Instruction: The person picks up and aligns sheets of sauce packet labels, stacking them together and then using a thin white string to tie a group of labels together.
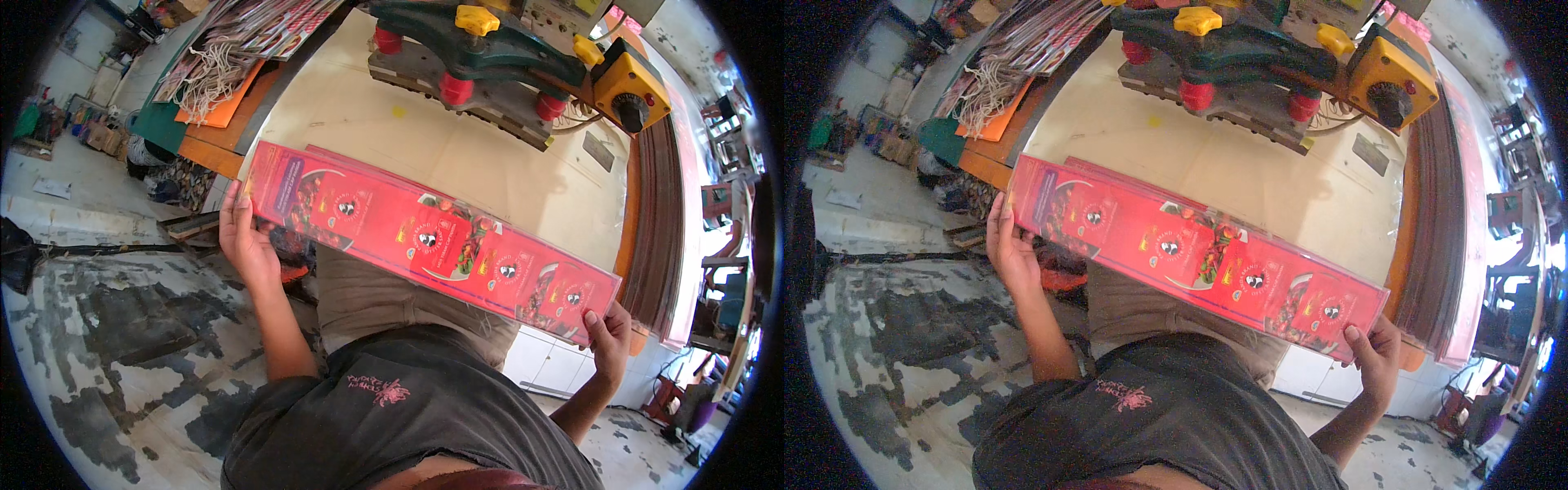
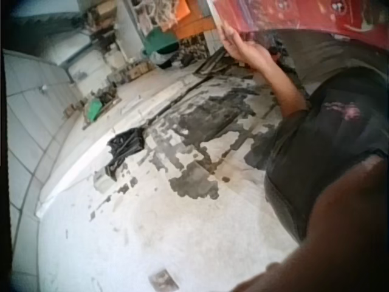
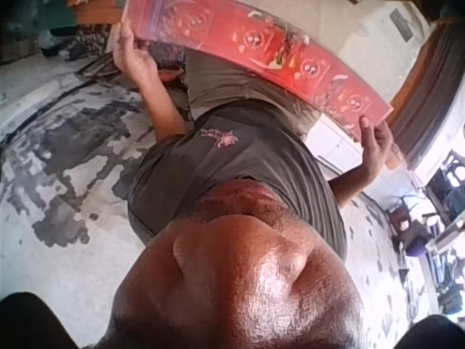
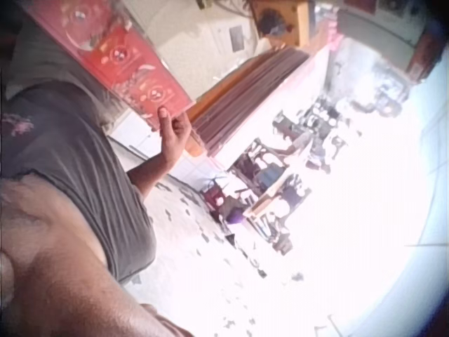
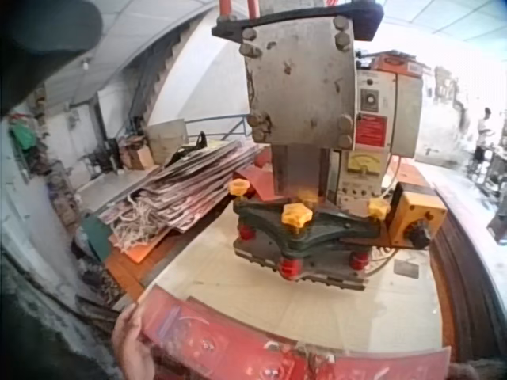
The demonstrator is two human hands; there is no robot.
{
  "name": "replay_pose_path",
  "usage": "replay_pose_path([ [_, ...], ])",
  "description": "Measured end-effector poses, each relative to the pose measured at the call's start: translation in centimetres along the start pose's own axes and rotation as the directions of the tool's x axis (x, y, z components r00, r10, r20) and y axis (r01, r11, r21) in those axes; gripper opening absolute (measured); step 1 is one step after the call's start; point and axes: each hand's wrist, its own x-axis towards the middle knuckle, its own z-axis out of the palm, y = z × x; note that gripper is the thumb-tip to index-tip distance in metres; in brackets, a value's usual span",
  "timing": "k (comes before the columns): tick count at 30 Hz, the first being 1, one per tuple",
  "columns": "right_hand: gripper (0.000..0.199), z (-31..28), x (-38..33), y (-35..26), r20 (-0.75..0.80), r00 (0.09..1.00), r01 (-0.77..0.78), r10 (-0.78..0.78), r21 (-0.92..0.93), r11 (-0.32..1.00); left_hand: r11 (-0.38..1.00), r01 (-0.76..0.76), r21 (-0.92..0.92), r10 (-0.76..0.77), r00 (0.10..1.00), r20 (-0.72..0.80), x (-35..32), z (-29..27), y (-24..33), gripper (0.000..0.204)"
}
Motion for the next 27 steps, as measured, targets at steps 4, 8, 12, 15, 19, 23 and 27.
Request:
replay_pose_path([
  [4, 0.031, -0.5, -0.6, -2.1, 0.069, 0.991, -0.117, 0.117, -0.005, 0.993, 0.969, -0.004, 0.248, 0.005, 1.0, -0.002, 1.0, -1.4, -0.5, 0.034],
  [8, 0.03, -1.8, -1.2, -2.1, 0.065, 0.982, -0.173, 0.177, -0.063, 0.983, 0.858, -0.177, 0.482, 0.132, 0.983, 0.125, 1.8, -2.8, -2.0, 0.026],
  [12, 0.029, -2.0, -0.6, -1.7, 0.069, 0.985, -0.155, 0.158, -0.054, 0.986, 0.77, -0.284, 0.572, 0.188, 0.957, 0.222, 1.5, -1.6, -1.4, 0.022],
  [15, 0.028, -1.9, -0.4, -1.8, 0.038, 0.991, -0.125, 0.129, -0.103, 0.987, 0.71, -0.326, 0.625, 0.209, 0.944, 0.255, 1.2, -0.6, -0.7, 0.022],
  [19, 0.025, -1.7, -0.5, -2.4, -0.02, 0.99, -0.143, 0.142, -0.218, 0.965, 0.664, -0.37, 0.65, 0.212, 0.926, 0.311, 1.6, 0.5, -0.9, 0.022],
  [23, 0.02, -1.1, -0.1, -2.4, -0.106, 0.993, -0.105, 0.061, -0.491, 0.865, 0.43, -0.493, 0.757, 0.218, 0.87, 0.443, 1.5, 1.2, -1.2, 0.025],
  [27, 0.024, -1.6, 0.0, -2.4, -0.135, 0.986, -0.162, 0.097, -0.661, 0.732, 0.39, -0.504, 0.771, 0.161, 0.861, 0.482, 1.1, 1.9, -1.0, 0.03],
])
